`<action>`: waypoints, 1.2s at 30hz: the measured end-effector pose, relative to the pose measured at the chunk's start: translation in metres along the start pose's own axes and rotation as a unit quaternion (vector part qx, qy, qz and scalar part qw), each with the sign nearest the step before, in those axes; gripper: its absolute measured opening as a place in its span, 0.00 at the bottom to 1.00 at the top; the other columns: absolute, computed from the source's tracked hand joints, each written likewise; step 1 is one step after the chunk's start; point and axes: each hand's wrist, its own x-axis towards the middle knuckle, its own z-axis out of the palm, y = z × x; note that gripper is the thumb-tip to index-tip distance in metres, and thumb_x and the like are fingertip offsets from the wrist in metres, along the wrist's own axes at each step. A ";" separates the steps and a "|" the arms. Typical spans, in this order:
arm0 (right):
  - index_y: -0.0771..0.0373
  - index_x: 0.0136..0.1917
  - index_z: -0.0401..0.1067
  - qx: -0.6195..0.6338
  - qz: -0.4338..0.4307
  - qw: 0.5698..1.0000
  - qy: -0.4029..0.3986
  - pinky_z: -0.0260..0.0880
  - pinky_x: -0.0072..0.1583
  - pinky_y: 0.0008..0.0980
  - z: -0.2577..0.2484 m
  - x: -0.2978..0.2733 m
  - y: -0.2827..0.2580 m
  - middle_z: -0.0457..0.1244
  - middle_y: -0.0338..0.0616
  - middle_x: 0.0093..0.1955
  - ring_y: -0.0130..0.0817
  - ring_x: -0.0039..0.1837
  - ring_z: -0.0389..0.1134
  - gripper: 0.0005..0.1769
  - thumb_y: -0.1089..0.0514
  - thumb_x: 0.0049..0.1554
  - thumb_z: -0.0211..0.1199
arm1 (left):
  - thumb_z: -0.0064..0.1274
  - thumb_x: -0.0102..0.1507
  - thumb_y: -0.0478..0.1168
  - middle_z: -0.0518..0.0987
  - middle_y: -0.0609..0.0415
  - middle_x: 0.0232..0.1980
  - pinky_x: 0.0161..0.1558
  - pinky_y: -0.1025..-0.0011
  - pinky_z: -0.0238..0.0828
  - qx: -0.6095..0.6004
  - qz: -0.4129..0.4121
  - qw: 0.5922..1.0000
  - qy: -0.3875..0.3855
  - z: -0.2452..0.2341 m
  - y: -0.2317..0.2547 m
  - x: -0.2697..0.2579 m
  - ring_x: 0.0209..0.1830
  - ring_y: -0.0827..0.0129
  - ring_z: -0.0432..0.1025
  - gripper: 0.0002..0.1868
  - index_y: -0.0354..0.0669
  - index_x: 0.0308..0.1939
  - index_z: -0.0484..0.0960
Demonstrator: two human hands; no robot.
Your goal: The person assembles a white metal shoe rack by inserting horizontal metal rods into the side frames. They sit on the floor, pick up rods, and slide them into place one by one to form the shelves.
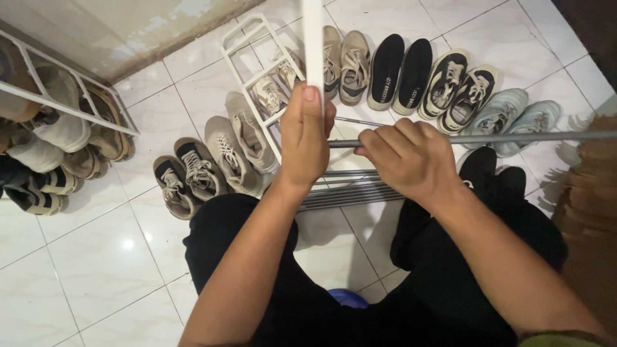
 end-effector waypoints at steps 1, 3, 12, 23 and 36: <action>0.60 0.45 0.75 0.010 -0.001 1.000 0.000 0.66 0.37 0.33 0.000 0.002 0.001 0.66 0.35 0.37 0.34 0.38 0.67 0.11 0.52 0.58 0.72 | 0.31 0.80 0.50 0.64 0.60 0.29 0.29 0.75 0.53 -0.016 -0.001 1.000 0.007 -0.001 -0.003 -0.001 0.26 0.79 0.55 0.21 0.38 0.40 0.67; 0.60 0.44 0.76 0.031 -0.004 0.999 0.001 0.66 0.37 0.31 -0.001 0.008 0.001 0.67 0.35 0.37 0.32 0.39 0.69 0.10 0.53 0.60 0.70 | 0.32 0.79 0.50 0.63 0.60 0.29 0.29 0.75 0.52 -0.036 -0.019 0.999 0.020 0.000 -0.007 -0.003 0.27 0.79 0.55 0.21 0.38 0.39 0.66; 0.57 0.41 0.78 0.337 0.291 0.829 -0.339 0.70 0.43 0.44 0.003 0.018 0.012 0.67 0.45 0.30 0.45 0.36 0.71 0.15 0.48 0.62 0.59 | 0.32 0.79 0.52 0.71 0.58 0.31 0.34 0.72 0.63 0.143 0.058 0.988 -0.023 -0.003 0.005 -0.016 0.29 0.75 0.65 0.22 0.36 0.46 0.69; 0.54 0.33 0.67 -0.091 -0.112 0.985 0.094 0.60 0.38 0.27 0.010 0.003 0.007 0.54 0.32 0.32 0.28 0.37 0.58 0.21 0.44 0.63 0.67 | 0.33 0.78 0.50 0.67 0.61 0.30 0.28 0.76 0.58 -0.015 -0.031 0.998 0.049 0.014 -0.013 -0.016 0.26 0.81 0.58 0.19 0.39 0.41 0.66; 0.57 0.36 0.79 0.207 0.243 0.874 -0.366 0.68 0.38 0.45 -0.008 0.024 0.008 0.69 0.50 0.32 0.48 0.34 0.71 0.22 0.43 0.64 0.57 | 0.32 0.78 0.51 0.71 0.55 0.30 0.33 0.71 0.66 0.159 0.024 0.987 0.014 0.018 -0.010 -0.028 0.27 0.71 0.66 0.21 0.37 0.47 0.69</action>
